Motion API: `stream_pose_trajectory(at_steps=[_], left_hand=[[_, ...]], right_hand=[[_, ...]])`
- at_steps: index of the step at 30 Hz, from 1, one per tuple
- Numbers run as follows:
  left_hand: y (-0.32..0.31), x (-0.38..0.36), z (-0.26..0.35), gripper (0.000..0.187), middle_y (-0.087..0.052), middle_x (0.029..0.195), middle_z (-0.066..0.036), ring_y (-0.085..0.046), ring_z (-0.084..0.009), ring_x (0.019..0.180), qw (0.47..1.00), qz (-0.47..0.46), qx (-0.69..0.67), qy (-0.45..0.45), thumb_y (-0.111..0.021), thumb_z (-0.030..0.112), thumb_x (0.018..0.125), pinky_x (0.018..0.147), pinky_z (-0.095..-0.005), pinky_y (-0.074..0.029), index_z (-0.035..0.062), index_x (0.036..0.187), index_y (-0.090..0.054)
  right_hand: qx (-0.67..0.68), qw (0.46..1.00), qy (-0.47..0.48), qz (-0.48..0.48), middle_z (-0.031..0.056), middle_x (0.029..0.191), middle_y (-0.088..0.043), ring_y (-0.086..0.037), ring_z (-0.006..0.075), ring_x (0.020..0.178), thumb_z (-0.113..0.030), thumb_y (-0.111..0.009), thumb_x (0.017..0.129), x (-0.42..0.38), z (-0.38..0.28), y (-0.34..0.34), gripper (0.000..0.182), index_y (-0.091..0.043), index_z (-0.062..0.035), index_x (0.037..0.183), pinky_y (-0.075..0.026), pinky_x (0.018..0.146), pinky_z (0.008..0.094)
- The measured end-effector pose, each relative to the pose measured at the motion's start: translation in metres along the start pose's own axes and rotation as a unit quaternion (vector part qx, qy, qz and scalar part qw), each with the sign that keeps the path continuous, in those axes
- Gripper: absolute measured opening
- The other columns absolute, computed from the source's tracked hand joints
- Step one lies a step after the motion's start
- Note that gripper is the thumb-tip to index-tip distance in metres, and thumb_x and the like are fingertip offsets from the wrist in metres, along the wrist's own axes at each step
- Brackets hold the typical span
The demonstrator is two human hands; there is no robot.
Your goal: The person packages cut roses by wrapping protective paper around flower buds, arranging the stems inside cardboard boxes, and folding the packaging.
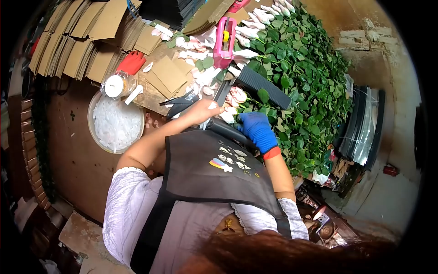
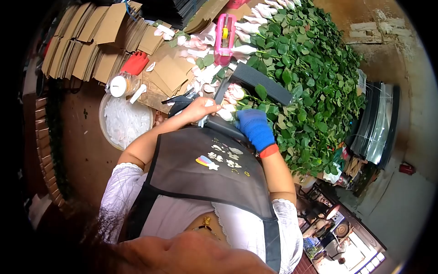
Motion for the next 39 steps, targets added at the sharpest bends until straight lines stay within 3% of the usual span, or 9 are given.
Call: stream_pose_trajectory(at_steps=[6,9,12,16,18,21,24,31,39], left_hand=[[0.005,-0.028,-0.041,0.02,-0.064,0.076,-0.002,-0.056,-0.0123,0.061,0.883,0.307,-0.348,0.067,-0.067,0.025,0.092,0.059,-0.0299,-0.045,0.0055,0.092,-0.068],[0.054,-0.065,-0.04,0.037,-0.074,0.101,-0.017,-0.073,-0.0285,0.084,0.767,0.229,-0.597,0.06,-0.059,0.029,0.093,0.075,-0.0415,-0.061,-0.001,0.113,-0.067],[0.112,-0.141,-0.117,0.041,-0.073,0.102,-0.019,-0.072,-0.0293,0.083,0.786,0.246,-0.561,0.078,-0.058,0.031,0.092,0.071,-0.0414,-0.061,-0.0042,0.109,-0.068],[0.228,-0.278,-0.26,0.051,-0.071,0.097,-0.013,-0.07,-0.0277,0.074,0.738,0.511,-0.417,0.142,-0.063,0.051,0.093,0.066,-0.0411,-0.061,0.0037,0.113,-0.063],[0.232,-0.319,-0.243,0.079,-0.065,0.125,-0.021,-0.066,-0.0337,0.11,0.556,0.719,-0.167,0.381,-0.074,0.056,0.084,0.086,-0.0432,-0.058,-0.0048,0.132,-0.057],[0.244,-0.273,-0.298,0.065,-0.066,0.127,-0.02,-0.064,-0.0306,0.114,0.769,0.556,-0.012,0.314,-0.07,0.045,0.089,0.096,-0.0371,-0.051,-0.006,0.128,-0.061],[0.138,-0.155,-0.145,0.028,-0.073,0.095,-0.007,-0.068,-0.0133,0.085,0.925,0.326,-0.16,0.112,-0.065,0.022,0.097,0.076,-0.0249,-0.053,-0.0004,0.114,-0.067],[0.033,-0.032,0.03,0.013,-0.057,0.083,0.002,-0.048,-0.0066,0.068,0.968,0.177,0.083,-0.158,-0.07,0.013,0.094,0.063,-0.024,-0.043,0.0028,0.103,-0.07],[-0.006,0.028,0.05,0.027,-0.054,0.09,-0.004,-0.052,-0.0114,0.075,0.975,0.07,-0.015,-0.211,-0.079,0.016,0.085,0.07,-0.0262,-0.045,0.0097,0.111,-0.071]], right_hand=[[-0.033,0.999,0.017,-0.024,0.0154,0.093,-0.073,-0.07,0.0329,0.091,-0.037,-0.068,0.089,0.014,-0.002,-0.008,0.025,-0.074,-0.014,0.097,-0.054,0.079,0.0451],[0.021,0.999,0.029,-0.001,0.0146,0.093,-0.073,-0.07,0.0325,0.092,-0.04,-0.068,0.089,0.004,0.004,-0.003,0.028,-0.074,-0.0152,0.099,-0.055,0.08,0.0438],[0.138,0.99,0.02,0.002,0.0124,0.094,-0.074,-0.07,0.032,0.092,-0.045,-0.068,0.089,-0.016,0.018,0.016,0.03,-0.075,-0.0182,0.1,-0.055,0.081,0.0423],[0.192,0.967,-0.085,0.148,0.0098,0.094,-0.075,-0.071,0.0326,0.087,-0.052,-0.065,0.089,-0.02,0.038,0.022,0.037,-0.071,-0.0262,0.115,-0.055,0.078,0.0434],[0.099,0.979,-0.086,0.156,0.0113,0.089,-0.074,-0.071,0.033,0.084,-0.051,-0.063,0.091,-0.009,0.031,0.014,0.037,-0.068,-0.0219,0.114,-0.055,0.075,0.045],[0.004,0.986,-0.109,0.123,0.0123,0.088,-0.073,-0.071,0.0321,0.084,-0.048,-0.063,0.092,0.014,0.016,0.008,0.035,-0.065,-0.0148,0.101,-0.054,0.073,0.0454],[0.012,0.978,-0.104,0.181,0.0121,0.09,-0.073,-0.071,0.0317,0.084,-0.047,-0.064,0.091,0.022,0.018,-0.002,0.034,-0.066,-0.0147,0.102,-0.054,0.074,0.0444],[0.305,0.904,-0.049,0.296,0.0127,0.103,-0.074,-0.071,0.0312,0.094,-0.034,-0.072,0.089,0.007,0.042,-0.021,0.031,-0.072,-0.0117,0.11,-0.054,0.083,0.0388],[0.402,0.872,-0.05,0.275,0.0075,0.103,-0.076,-0.072,0.0175,0.091,-0.02,-0.074,0.09,0.003,0.041,-0.022,0.027,-0.073,-0.0078,0.114,-0.054,0.084,0.0312]])
Point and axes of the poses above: each hand's wrist, its own x-axis towards the middle knuckle, its own y-axis out of the back of the hand, z = x × y, the point moved 5 cm from there along x, towards the middle knuckle
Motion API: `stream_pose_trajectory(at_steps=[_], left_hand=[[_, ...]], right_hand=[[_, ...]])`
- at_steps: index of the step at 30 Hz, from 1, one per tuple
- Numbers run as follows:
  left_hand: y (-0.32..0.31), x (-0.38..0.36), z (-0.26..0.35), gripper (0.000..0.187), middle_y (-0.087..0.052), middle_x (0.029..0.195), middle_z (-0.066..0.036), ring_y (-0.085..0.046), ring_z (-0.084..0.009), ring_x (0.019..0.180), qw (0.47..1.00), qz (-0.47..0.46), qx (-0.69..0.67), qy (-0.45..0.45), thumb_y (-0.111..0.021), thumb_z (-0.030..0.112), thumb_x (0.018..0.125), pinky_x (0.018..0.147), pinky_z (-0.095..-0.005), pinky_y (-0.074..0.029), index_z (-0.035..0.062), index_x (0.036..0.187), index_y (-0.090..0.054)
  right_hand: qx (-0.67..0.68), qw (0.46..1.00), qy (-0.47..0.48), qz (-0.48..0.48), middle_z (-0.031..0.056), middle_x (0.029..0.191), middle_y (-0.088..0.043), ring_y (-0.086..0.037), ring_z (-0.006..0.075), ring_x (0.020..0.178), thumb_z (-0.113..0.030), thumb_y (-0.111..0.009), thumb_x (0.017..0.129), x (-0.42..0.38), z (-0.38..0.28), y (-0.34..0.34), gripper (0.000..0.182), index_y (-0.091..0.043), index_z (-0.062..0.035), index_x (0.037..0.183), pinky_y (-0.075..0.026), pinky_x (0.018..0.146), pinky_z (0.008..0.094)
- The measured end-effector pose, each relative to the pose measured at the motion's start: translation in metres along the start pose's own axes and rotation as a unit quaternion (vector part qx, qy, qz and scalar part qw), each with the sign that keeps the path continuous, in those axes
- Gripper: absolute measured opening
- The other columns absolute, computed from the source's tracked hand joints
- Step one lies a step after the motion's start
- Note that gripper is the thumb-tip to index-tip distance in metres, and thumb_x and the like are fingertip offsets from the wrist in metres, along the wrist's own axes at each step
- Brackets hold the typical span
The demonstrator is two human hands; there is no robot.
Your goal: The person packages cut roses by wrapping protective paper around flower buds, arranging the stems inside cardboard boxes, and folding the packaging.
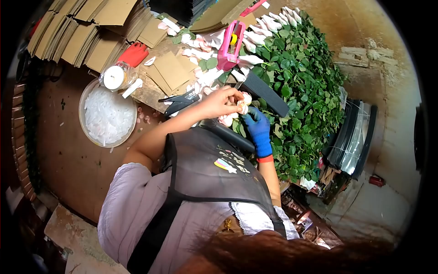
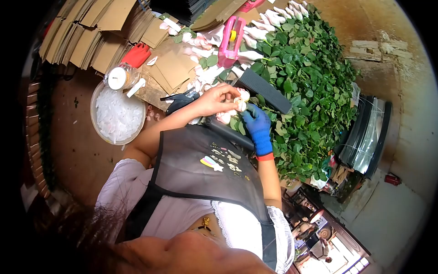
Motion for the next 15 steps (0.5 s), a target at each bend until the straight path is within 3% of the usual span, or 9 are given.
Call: stream_pose_trajectory(at_steps=[5,9,15], left_hand=[[0.001,-0.004,0.008,0.03,-0.053,0.09,-0.003,-0.054,-0.0153,0.084,0.991,-0.067,0.114,0.001,-0.082,0.021,0.084,0.074,-0.0292,-0.046,0.0114,0.109,-0.071],[0.001,-0.007,0.005,0.027,-0.054,0.089,-0.006,-0.057,-0.0197,0.085,0.984,-0.044,0.173,-0.007,-0.081,0.025,0.084,0.073,-0.0326,-0.048,0.0097,0.102,-0.07],[0.002,-0.014,0.014,0.022,-0.056,0.089,-0.007,-0.06,-0.0227,0.081,0.987,0.029,0.151,-0.042,-0.078,0.023,0.086,0.072,-0.0349,-0.05,0.0094,0.101,-0.068]], right_hand=[[0.059,0.998,-0.004,0.002,0.0067,0.102,-0.076,-0.07,0.0139,0.089,-0.015,-0.075,0.089,-0.001,0.015,-0.006,0.027,-0.072,-0.0064,0.114,-0.054,0.083,0.0292],[0.073,0.997,-0.009,0.007,0.0063,0.102,-0.076,-0.069,0.0131,0.088,-0.014,-0.075,0.088,-0.001,0.016,-0.005,0.027,-0.072,-0.0064,0.114,-0.054,0.082,0.0287],[0.027,0.999,0.022,0.002,0.0113,0.102,-0.075,-0.072,0.0239,0.087,-0.02,-0.074,0.089,0.0,-0.002,-0.003,0.026,-0.073,-0.0076,0.112,-0.055,0.079,0.0322]])
Point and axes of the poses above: each hand's wrist, its own x-axis towards the middle knuckle, its own y-axis out of the back of the hand, z = x × y, the point moved 5 cm from there along x, towards the middle knuckle
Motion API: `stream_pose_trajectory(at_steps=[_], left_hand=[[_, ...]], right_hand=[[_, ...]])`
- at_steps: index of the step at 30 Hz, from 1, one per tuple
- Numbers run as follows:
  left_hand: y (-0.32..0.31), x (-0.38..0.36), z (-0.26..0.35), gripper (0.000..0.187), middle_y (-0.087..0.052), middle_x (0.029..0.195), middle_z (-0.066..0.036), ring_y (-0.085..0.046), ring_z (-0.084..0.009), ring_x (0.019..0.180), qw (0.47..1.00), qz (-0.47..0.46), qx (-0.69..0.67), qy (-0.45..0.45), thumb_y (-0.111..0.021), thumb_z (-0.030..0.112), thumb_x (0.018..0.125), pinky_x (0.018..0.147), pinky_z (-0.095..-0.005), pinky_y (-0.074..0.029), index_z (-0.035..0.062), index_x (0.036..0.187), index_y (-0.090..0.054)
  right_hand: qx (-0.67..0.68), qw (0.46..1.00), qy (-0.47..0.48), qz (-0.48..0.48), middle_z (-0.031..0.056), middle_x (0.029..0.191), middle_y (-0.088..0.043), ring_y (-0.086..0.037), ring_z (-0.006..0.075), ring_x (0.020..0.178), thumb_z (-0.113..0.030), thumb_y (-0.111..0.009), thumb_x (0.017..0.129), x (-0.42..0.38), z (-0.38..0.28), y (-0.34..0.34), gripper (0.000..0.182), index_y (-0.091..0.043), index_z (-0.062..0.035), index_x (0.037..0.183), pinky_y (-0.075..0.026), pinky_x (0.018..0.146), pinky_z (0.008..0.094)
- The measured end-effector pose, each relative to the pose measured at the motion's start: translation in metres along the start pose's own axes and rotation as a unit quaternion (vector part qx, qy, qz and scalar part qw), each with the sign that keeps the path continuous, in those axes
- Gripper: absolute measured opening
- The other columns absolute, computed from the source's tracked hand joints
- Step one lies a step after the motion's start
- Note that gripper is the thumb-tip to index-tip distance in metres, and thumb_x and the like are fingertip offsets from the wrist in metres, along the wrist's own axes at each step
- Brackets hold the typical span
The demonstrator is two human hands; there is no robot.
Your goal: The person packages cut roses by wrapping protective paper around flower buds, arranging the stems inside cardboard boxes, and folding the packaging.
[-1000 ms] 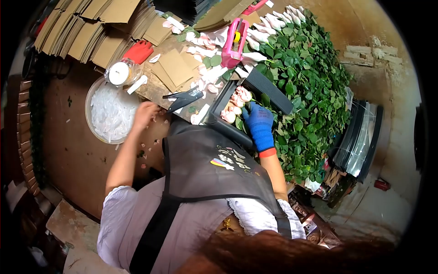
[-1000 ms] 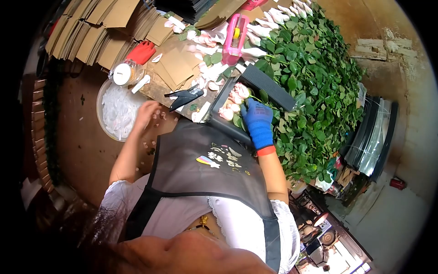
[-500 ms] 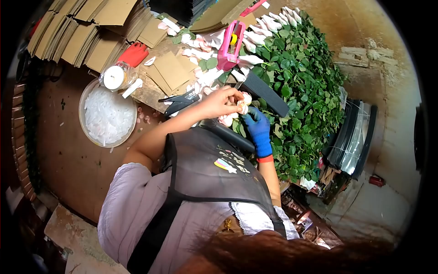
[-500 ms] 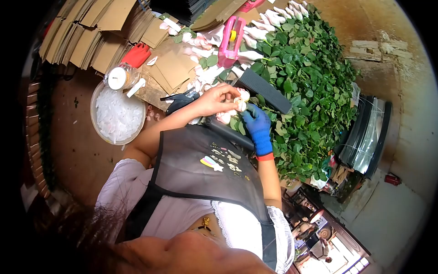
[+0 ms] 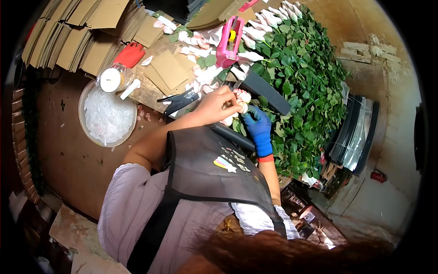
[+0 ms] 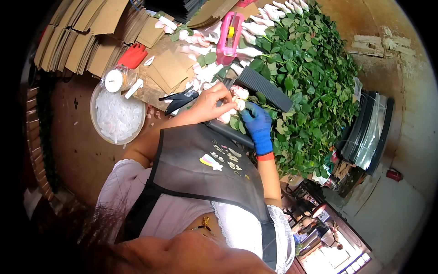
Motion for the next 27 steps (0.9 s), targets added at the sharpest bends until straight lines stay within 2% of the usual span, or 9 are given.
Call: stream_pose_trajectory(at_steps=[2,6,11,17,20,23,27], left_hand=[[0.005,0.001,0.011,0.018,-0.057,0.091,-0.008,-0.061,-0.0239,0.079,0.998,0.043,-0.054,0.009,-0.075,0.02,0.087,0.071,-0.0353,-0.051,0.0096,0.101,-0.068],[0.001,0.001,0.015,0.015,-0.056,0.091,-0.009,-0.063,-0.0266,0.078,0.994,0.027,0.081,-0.073,-0.071,0.017,0.088,0.068,-0.0369,-0.052,0.0101,0.101,-0.069],[0.002,0.007,0.025,0.014,-0.053,0.091,-0.009,-0.063,-0.0273,0.078,0.98,-0.015,0.178,-0.084,-0.071,0.019,0.087,0.064,-0.0398,-0.052,0.013,0.099,-0.071],[0.0,0.007,0.026,0.011,-0.053,0.09,-0.007,-0.063,-0.0256,0.076,0.982,-0.019,0.154,-0.105,-0.077,0.019,0.082,0.062,-0.0402,-0.051,0.0154,0.092,-0.073],[-0.003,0.003,0.023,0.009,-0.053,0.09,-0.007,-0.062,-0.025,0.076,0.985,-0.032,0.135,-0.098,-0.077,0.018,0.082,0.062,-0.0393,-0.051,0.0163,0.09,-0.074],[-0.005,0.001,0.009,0.007,-0.054,0.091,-0.006,-0.061,-0.0235,0.076,0.996,-0.006,0.071,-0.053,-0.077,0.017,0.084,0.063,-0.0352,-0.05,0.0151,0.09,-0.075],[-0.012,-0.007,-0.02,0.009,-0.056,0.09,-0.005,-0.062,-0.0166,0.077,0.998,-0.002,0.003,0.056,-0.078,0.016,0.086,0.067,-0.0302,-0.048,0.0102,0.093,-0.075]], right_hand=[[-0.041,0.999,0.003,-0.004,0.0129,0.103,-0.074,-0.072,0.0284,0.089,-0.024,-0.072,0.09,0.0,-0.011,0.002,0.027,-0.073,-0.0087,0.112,-0.055,0.079,0.0343],[-0.074,0.997,0.021,-0.009,0.0139,0.102,-0.073,-0.071,0.0327,0.091,-0.029,-0.071,0.09,0.002,-0.014,0.002,0.027,-0.073,-0.011,0.111,-0.055,0.078,0.0371],[-0.105,0.994,0.041,-0.007,0.0136,0.1,-0.073,-0.07,0.0338,0.088,-0.031,-0.071,0.089,0.003,-0.008,0.0,0.026,-0.073,-0.0132,0.108,-0.055,0.076,0.0392],[-0.132,0.99,0.055,-0.006,0.0133,0.098,-0.073,-0.07,0.0346,0.087,-0.029,-0.071,0.089,0.003,-0.013,0.001,0.025,-0.072,-0.0136,0.109,-0.054,0.076,0.0401],[-0.125,0.991,0.053,0.003,0.0136,0.098,-0.073,-0.07,0.0351,0.088,-0.028,-0.07,0.089,0.003,-0.013,0.001,0.025,-0.072,-0.0129,0.109,-0.054,0.076,0.0403],[-0.106,0.993,0.048,0.005,0.0143,0.099,-0.073,-0.07,0.0354,0.089,-0.026,-0.07,0.089,0.002,-0.012,0.003,0.025,-0.071,-0.0114,0.109,-0.054,0.077,0.0402],[-0.079,0.996,0.041,0.015,0.0155,0.1,-0.073,-0.07,0.0352,0.091,-0.024,-0.071,0.089,0.0,-0.009,0.004,0.026,-0.072,-0.0093,0.11,-0.054,0.079,0.0393]])
Point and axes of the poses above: each hand's wrist, its own x-axis towards the middle knuckle, its own y-axis out of the back of the hand, z = x × y, the point moved 5 cm from there along x, towards the middle knuckle
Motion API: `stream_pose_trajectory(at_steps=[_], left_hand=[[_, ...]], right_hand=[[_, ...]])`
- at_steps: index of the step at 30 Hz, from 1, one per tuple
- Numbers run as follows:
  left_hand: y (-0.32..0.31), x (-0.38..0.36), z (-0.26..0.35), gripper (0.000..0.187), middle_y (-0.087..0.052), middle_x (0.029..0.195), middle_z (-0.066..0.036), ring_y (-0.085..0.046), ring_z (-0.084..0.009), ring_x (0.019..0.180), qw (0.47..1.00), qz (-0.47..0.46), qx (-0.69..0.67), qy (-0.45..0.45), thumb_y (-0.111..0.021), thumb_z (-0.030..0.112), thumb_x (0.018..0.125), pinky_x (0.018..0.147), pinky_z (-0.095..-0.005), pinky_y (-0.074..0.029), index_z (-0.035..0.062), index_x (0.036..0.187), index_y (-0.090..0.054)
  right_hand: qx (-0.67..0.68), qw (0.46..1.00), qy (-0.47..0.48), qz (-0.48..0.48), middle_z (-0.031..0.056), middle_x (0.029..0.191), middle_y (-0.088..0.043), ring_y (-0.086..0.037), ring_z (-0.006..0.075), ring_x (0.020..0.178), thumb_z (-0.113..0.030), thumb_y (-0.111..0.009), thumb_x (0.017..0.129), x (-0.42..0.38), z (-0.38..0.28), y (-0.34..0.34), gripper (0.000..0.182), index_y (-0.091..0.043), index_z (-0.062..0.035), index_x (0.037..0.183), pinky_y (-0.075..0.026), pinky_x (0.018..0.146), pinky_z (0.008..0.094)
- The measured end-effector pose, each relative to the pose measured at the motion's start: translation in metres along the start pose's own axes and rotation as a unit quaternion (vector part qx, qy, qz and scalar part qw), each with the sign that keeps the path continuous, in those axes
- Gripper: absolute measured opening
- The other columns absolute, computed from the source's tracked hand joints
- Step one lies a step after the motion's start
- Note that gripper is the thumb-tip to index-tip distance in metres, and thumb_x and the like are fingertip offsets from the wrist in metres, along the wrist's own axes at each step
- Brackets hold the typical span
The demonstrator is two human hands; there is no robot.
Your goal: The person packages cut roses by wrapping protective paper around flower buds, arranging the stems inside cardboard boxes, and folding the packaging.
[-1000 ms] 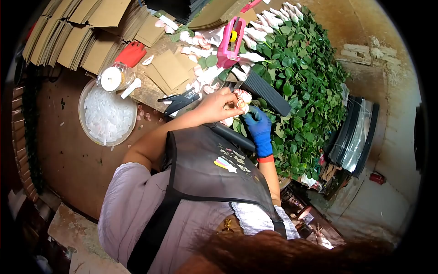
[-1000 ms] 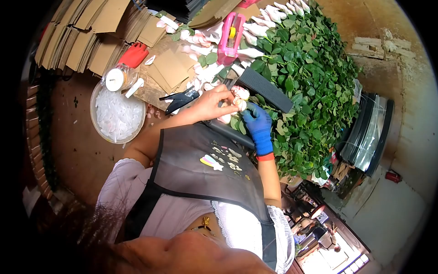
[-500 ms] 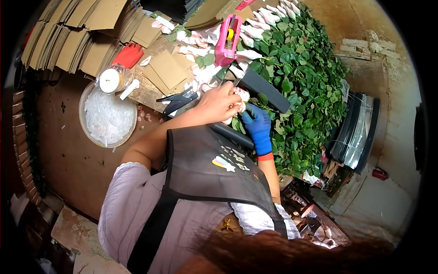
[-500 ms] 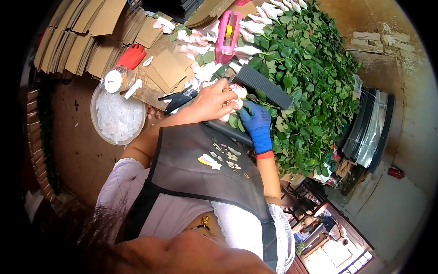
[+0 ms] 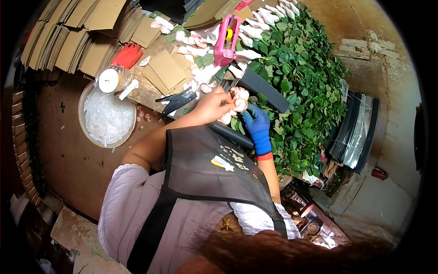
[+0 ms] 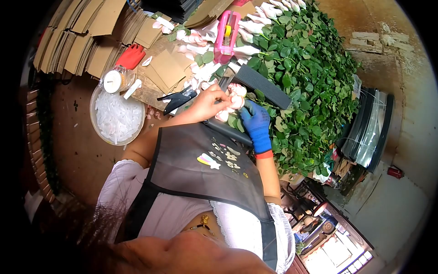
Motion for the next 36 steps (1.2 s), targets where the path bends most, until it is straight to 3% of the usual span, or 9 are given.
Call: stream_pose_trajectory(at_steps=[6,7,9,11,15,17,21,26,36], left_hand=[[0.009,-0.002,-0.035,0.013,-0.069,0.09,-0.001,-0.06,-0.0074,0.079,0.93,0.084,-0.326,0.144,-0.073,0.012,0.093,0.072,-0.024,-0.049,0.0012,0.101,-0.072],[0.016,-0.002,-0.048,0.026,-0.067,0.095,-0.003,-0.06,-0.0074,0.079,0.919,0.128,-0.344,0.147,-0.072,0.01,0.093,0.074,-0.0236,-0.05,0.0008,0.117,-0.065],[0.042,-0.009,-0.052,0.04,-0.063,0.107,-0.008,-0.061,-0.0102,0.076,0.927,0.225,-0.266,0.137,-0.069,0.003,0.091,0.073,-0.029,-0.053,0.0004,0.129,-0.056],[0.059,-0.018,-0.058,0.048,-0.05,0.127,-0.01,-0.056,-0.0085,0.086,0.962,0.245,-0.071,0.1,-0.063,-0.002,0.092,0.071,-0.0225,-0.049,0.0025,0.138,-0.048],[0.065,-0.027,-0.053,0.039,-0.049,0.123,-0.008,-0.054,-0.01,0.089,0.984,0.17,0.01,0.055,-0.059,-0.003,0.091,0.073,-0.0238,-0.049,0.0046,0.129,-0.056],[0.058,-0.028,-0.049,0.032,-0.049,0.121,-0.007,-0.053,-0.0112,0.09,0.993,0.105,0.018,0.052,-0.058,-0.002,0.091,0.077,-0.0257,-0.049,0.0059,0.123,-0.061],[0.034,-0.015,-0.037,0.023,-0.048,0.122,-0.01,-0.057,-0.017,0.101,0.999,0.033,-0.022,0.028,-0.062,0.011,0.097,0.087,-0.026,-0.048,0.0069,0.12,-0.062],[0.01,0.0,-0.019,0.092,-0.041,0.131,-0.021,-0.04,-0.0367,0.131,0.992,-0.093,0.077,0.047,-0.089,0.043,0.072,0.112,-0.0416,-0.035,0.0028,0.138,-0.039],[-0.002,0.004,-0.024,0.106,-0.038,0.136,-0.026,-0.037,-0.042,0.136,0.976,-0.197,0.09,0.001,-0.09,0.042,0.069,0.113,-0.0431,-0.034,-0.0027,0.144,-0.03]], right_hand=[[-0.002,1.0,0.02,-0.003,0.0153,0.101,-0.073,-0.07,0.0356,0.092,-0.026,-0.07,0.09,0.001,-0.009,0.002,0.027,-0.071,-0.0107,0.113,-0.055,0.08,0.0395],[-0.051,0.999,0.02,-0.005,0.0149,0.101,-0.073,-0.07,0.0353,0.091,-0.027,-0.07,0.091,0.0,-0.01,0.003,0.028,-0.071,-0.0121,0.114,-0.055,0.08,0.04],[-0.146,0.989,0.021,-0.009,0.0143,0.101,-0.073,-0.07,0.0348,0.09,-0.03,-0.068,0.092,0.0,-0.015,0.005,0.029,-0.07,-0.0148,0.116,-0.055,0.079,0.041],[-0.163,0.987,0.004,-0.003,0.0133,0.101,-0.074,-0.07,0.034,0.09,-0.032,-0.067,0.092,-0.004,-0.025,0.017,0.03,-0.069,-0.0172,0.118,-0.055,0.078,0.0414],[-0.057,0.996,-0.033,-0.052,0.0105,0.103,-0.075,-0.072,0.0291,0.091,-0.03,-0.072,0.09,-0.011,-0.061,0.043,0.026,-0.074,-0.0148,0.111,-0.056,0.081,0.0348],[-0.09,0.976,-0.039,-0.193,0.0101,0.1,-0.075,-0.072,0.0285,0.089,-0.031,-0.073,0.089,-0.014,-0.064,0.037,0.024,-0.074,-0.015,0.108,-0.056,0.079,0.0342],[-0.208,0.941,0.003,-0.268,0.0125,0.089,-0.073,-0.07,0.0332,0.086,-0.042,-0.066,0.091,-0.012,-0.039,0.002,0.026,-0.071,-0.0191,0.102,-0.054,0.075,0.0446],[-0.261,0.922,0.026,-0.286,0.0131,0.09,-0.072,-0.07,0.0325,0.086,-0.044,-0.064,0.091,-0.003,-0.027,-0.017,0.029,-0.07,-0.0194,0.104,-0.053,0.077,0.0455],[-0.273,0.944,0.007,-0.188,0.0095,0.084,-0.072,-0.07,0.0313,0.078,-0.041,-0.066,0.09,0.004,-0.028,-0.008,0.024,-0.067,-0.0192,0.098,-0.053,0.07,0.0436]])
Point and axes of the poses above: each hand's wrist, its own x-axis towards the middle knuckle, its own y-axis out of the back of the hand, z = x × y, the point moved 5 cm from there along x, towards the middle knuckle
